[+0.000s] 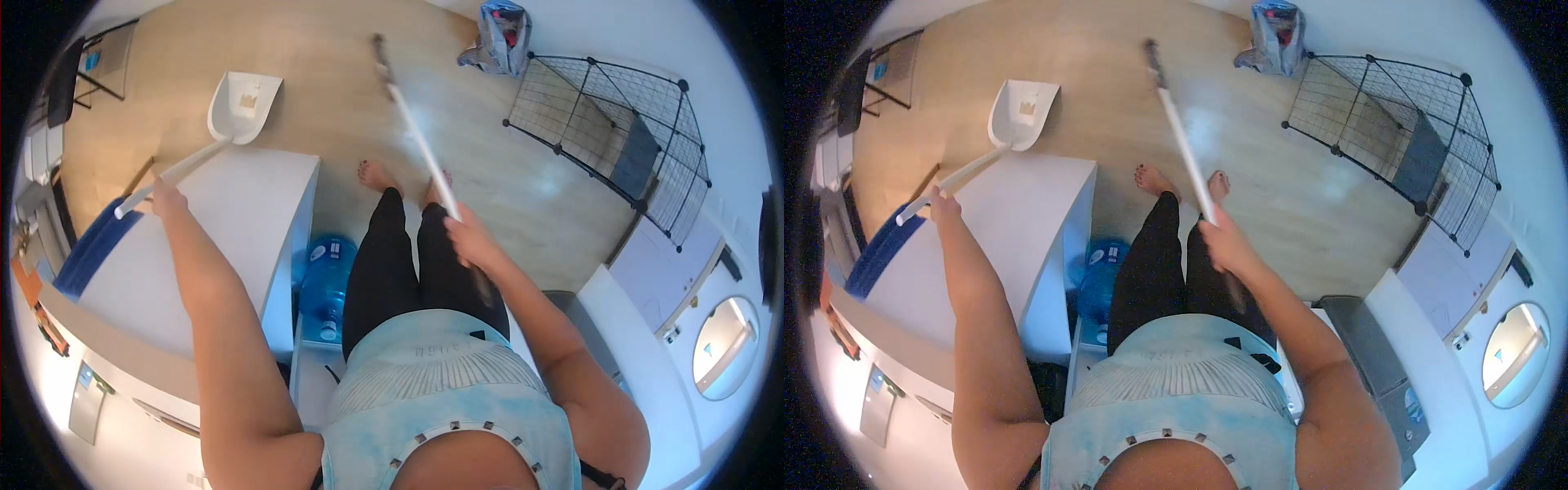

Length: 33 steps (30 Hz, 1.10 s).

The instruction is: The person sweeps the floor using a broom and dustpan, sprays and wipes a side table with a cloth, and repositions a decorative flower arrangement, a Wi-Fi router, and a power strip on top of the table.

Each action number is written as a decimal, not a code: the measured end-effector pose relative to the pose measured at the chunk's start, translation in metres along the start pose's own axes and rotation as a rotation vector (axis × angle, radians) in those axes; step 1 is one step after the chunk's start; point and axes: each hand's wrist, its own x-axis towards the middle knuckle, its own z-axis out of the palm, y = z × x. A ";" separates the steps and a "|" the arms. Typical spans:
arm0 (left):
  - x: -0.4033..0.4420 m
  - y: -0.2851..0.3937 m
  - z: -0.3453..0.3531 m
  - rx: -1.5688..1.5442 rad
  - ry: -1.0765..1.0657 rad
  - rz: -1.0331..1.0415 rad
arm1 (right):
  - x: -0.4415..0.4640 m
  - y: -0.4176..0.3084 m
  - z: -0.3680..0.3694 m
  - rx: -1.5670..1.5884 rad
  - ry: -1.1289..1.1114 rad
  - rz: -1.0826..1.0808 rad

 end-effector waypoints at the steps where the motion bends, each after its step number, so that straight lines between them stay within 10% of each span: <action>1: 0.016 -0.009 -0.002 0.027 -0.076 -0.031 | -0.021 0.004 -0.020 -0.012 0.110 0.074; 4: -0.019 -0.057 0.052 0.204 0.049 -0.215 | -0.040 0.025 -0.081 0.009 0.234 0.180; 8: -0.140 -0.122 0.169 0.838 -0.648 -0.167 | -0.008 0.040 -0.153 0.395 0.240 0.315; 13: -0.278 -0.185 0.312 0.974 -1.009 0.083 | 0.032 0.044 -0.206 0.549 0.154 0.279; 19: -0.336 -0.279 0.439 1.290 -1.128 0.462 | 0.027 0.047 -0.239 0.511 0.175 0.464; 22: -0.340 -0.355 0.483 1.451 -1.143 0.318 | 0.020 0.039 -0.259 0.554 0.203 0.474; 28: -0.366 -0.477 0.507 0.723 -0.819 0.139 | 0.024 0.023 -0.264 0.302 0.221 0.521; 31: -0.357 -0.494 0.515 0.633 -1.053 -0.226 | 0.029 0.002 -0.265 0.353 0.239 0.545; 33: -0.355 -0.489 0.511 0.823 -0.988 -0.041 | 0.030 -0.005 -0.268 0.375 0.207 0.516</action>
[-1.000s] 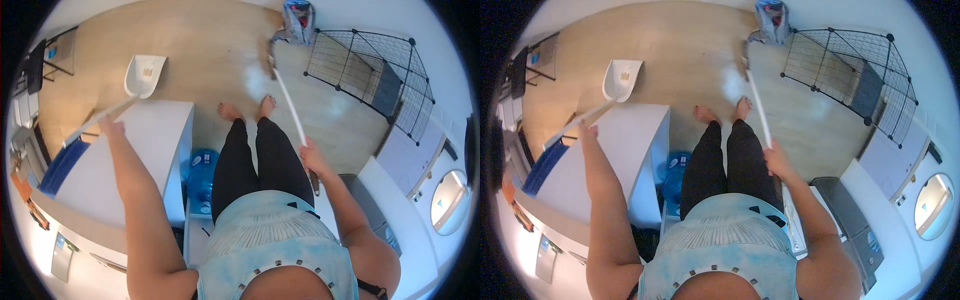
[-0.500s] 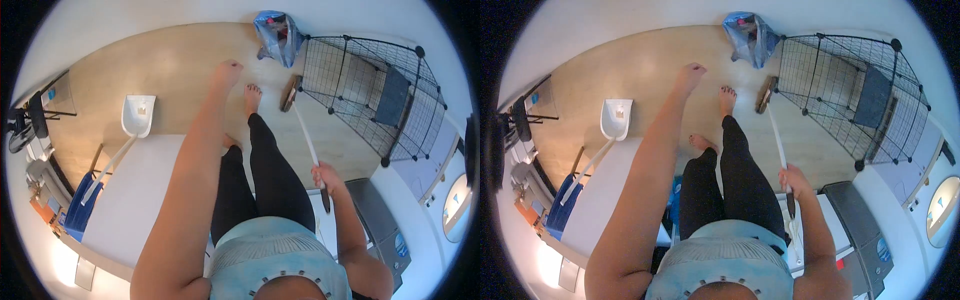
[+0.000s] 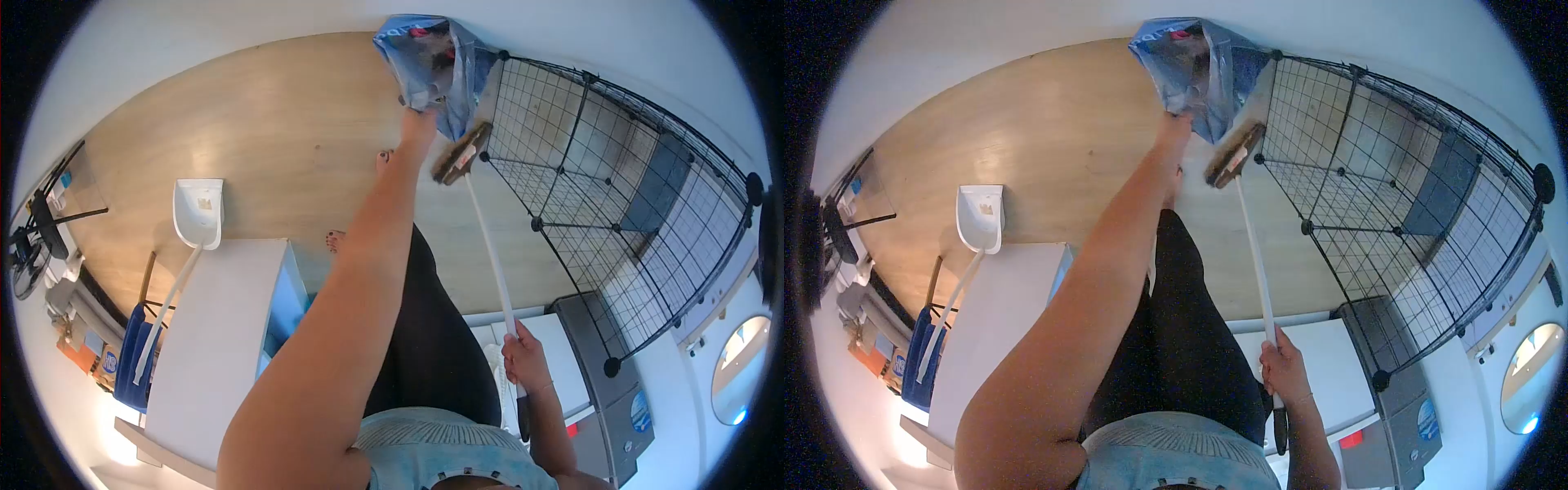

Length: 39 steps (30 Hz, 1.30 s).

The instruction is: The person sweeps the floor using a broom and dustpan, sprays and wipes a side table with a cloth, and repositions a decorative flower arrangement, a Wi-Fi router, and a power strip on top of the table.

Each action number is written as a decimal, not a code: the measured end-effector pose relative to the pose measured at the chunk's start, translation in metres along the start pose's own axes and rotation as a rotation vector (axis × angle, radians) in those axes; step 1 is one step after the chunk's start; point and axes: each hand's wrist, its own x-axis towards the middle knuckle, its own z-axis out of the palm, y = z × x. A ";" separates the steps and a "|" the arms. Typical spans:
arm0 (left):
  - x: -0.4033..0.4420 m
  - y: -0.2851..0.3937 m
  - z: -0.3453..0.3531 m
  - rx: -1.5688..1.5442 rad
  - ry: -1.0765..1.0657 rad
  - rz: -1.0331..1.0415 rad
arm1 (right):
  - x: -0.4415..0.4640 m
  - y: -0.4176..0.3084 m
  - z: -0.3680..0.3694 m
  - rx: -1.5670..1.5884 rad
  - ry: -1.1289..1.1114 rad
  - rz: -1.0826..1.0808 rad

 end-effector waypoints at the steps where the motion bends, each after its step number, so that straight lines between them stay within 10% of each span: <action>1: -0.004 0.008 -0.005 0.220 0.118 0.053 | -0.003 -0.005 0.004 0.001 0.006 0.004; 8: -0.090 0.042 -0.109 -0.244 0.055 -0.146 | 0.016 -0.022 0.007 -0.223 0.170 -0.265; 10: -0.129 0.028 -0.155 -0.151 0.041 0.205 | 0.019 -0.053 0.005 -0.265 0.175 -0.314; 15: -0.251 0.068 -0.259 -0.584 0.285 -0.174 | 0.022 -0.169 0.032 -0.341 0.091 -0.283; 28: -0.379 0.025 -0.483 -0.815 0.825 0.039 | -0.043 -0.195 0.295 -0.790 -0.050 -0.360; 39: -0.378 -0.007 -0.527 -1.051 0.881 -0.032 | -0.066 -0.218 0.443 -1.317 -0.160 -0.770</action>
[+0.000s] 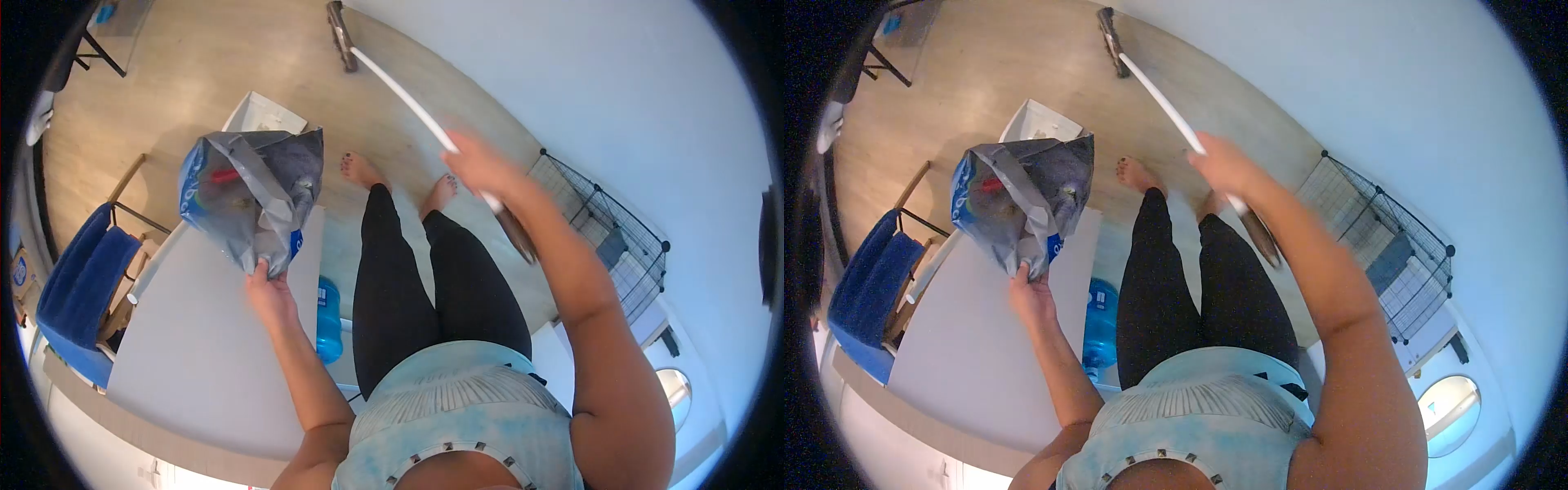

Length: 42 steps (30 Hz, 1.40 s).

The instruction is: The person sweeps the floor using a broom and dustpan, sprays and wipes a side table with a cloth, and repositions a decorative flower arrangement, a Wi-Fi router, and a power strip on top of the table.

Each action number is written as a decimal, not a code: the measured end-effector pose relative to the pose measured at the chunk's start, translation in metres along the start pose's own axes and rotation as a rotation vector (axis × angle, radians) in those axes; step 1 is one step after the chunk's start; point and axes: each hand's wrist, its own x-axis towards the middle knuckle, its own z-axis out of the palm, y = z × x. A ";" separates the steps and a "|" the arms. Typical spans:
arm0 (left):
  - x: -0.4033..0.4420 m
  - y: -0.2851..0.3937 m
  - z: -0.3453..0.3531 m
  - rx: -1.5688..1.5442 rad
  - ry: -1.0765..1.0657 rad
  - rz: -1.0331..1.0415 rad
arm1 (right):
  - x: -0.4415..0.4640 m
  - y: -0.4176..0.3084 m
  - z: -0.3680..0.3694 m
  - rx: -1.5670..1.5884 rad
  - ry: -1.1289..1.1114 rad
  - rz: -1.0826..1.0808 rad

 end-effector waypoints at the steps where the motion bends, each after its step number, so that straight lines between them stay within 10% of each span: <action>1: 0.003 -0.001 -0.003 -0.011 -0.014 -0.022 | -0.025 0.005 0.007 -0.053 0.083 0.010; 7: 0.008 -0.004 -0.008 0.007 -0.010 -0.078 | -0.135 0.086 0.039 -0.354 0.285 0.124; 9: 0.009 -0.002 -0.006 0.004 -0.025 -0.083 | -0.119 0.090 0.029 0.039 0.140 0.593; 12: 0.012 -0.002 -0.012 0.030 -0.033 -0.081 | -0.062 0.141 0.008 0.409 0.098 0.616; 29: 0.019 -0.002 -0.019 0.041 0.042 -0.119 | 0.092 -0.097 0.023 0.405 -0.220 -0.013; 39: 0.031 -0.011 -0.022 -0.073 0.066 -0.141 | -0.021 -0.013 0.053 0.358 -0.109 0.479; 42: 0.034 -0.014 -0.023 -0.084 0.063 -0.140 | 0.013 -0.035 0.078 0.286 -0.192 0.291</action>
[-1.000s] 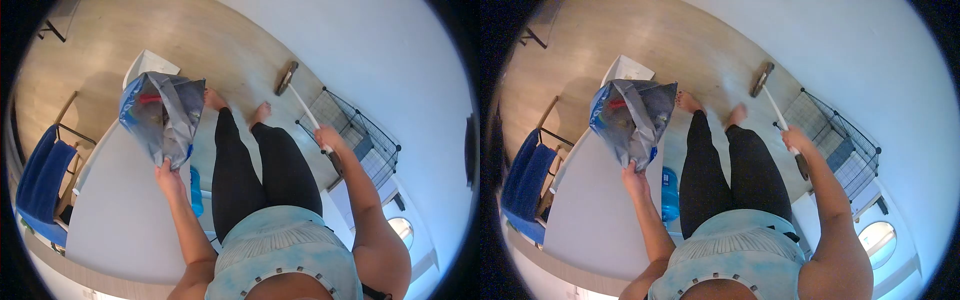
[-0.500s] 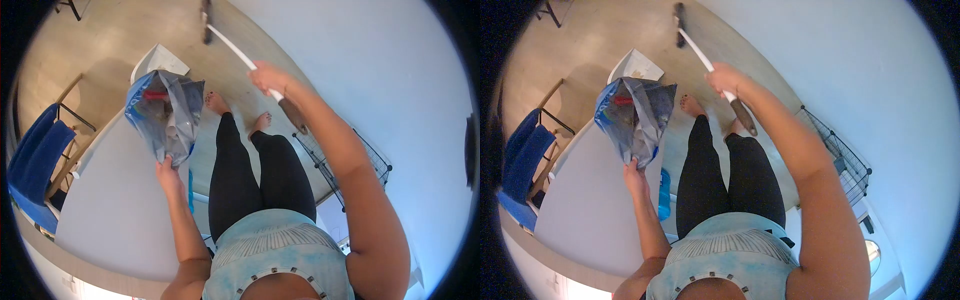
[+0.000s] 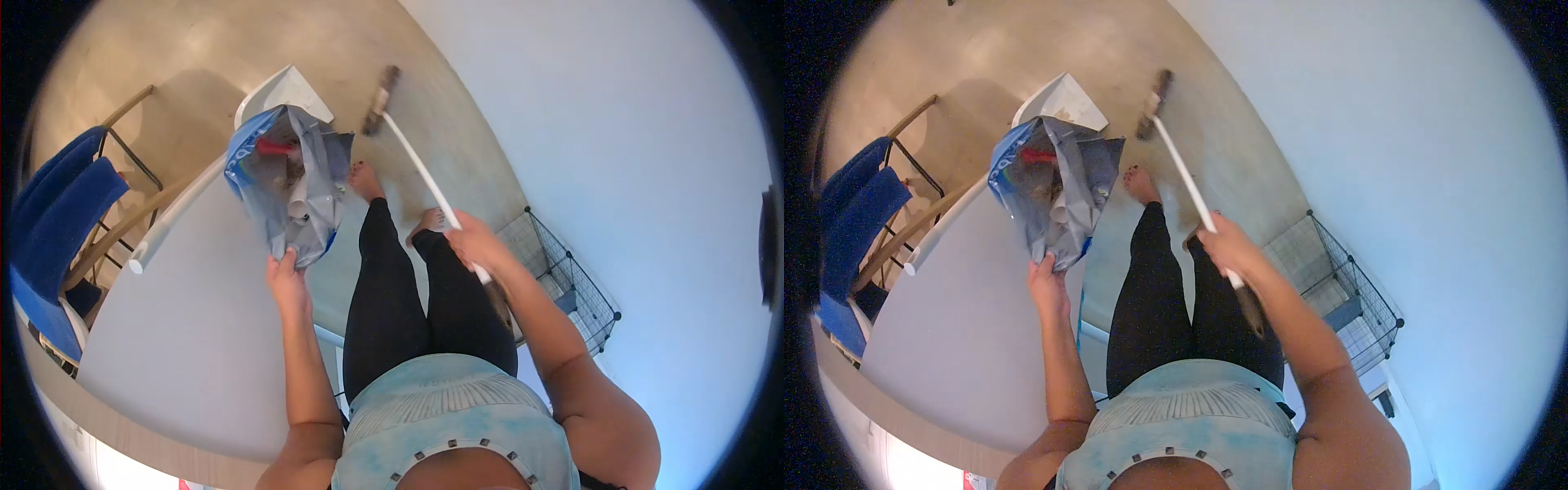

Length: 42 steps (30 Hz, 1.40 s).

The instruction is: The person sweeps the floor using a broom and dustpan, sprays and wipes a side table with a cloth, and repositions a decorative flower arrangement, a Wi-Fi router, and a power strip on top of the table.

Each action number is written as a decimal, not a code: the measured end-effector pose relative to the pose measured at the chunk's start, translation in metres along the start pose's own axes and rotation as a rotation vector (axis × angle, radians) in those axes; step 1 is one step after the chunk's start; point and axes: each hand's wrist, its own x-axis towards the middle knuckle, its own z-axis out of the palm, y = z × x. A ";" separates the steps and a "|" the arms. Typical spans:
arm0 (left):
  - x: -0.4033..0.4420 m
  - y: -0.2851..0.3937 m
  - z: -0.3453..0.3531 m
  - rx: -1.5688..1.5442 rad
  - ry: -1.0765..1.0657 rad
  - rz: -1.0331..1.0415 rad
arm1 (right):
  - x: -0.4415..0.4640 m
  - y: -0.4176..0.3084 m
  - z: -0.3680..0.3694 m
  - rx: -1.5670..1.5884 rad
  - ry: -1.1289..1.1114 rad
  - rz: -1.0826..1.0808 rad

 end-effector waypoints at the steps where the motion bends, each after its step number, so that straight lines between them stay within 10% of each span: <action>1: 0.000 0.000 0.001 -0.009 -0.033 0.012 | 0.019 -0.013 0.010 0.007 -0.009 -0.067; 9: 0.008 0.033 0.045 -0.064 -0.006 -0.013 | 0.060 -0.088 0.001 -0.134 0.027 -0.266; 21: 0.038 0.125 0.101 -0.407 0.259 0.110 | -0.038 -0.062 -0.181 -0.342 0.097 0.289; 42: 0.081 0.193 0.098 -0.559 0.364 0.251 | 0.099 -0.363 -0.057 -0.538 0.039 -0.063</action>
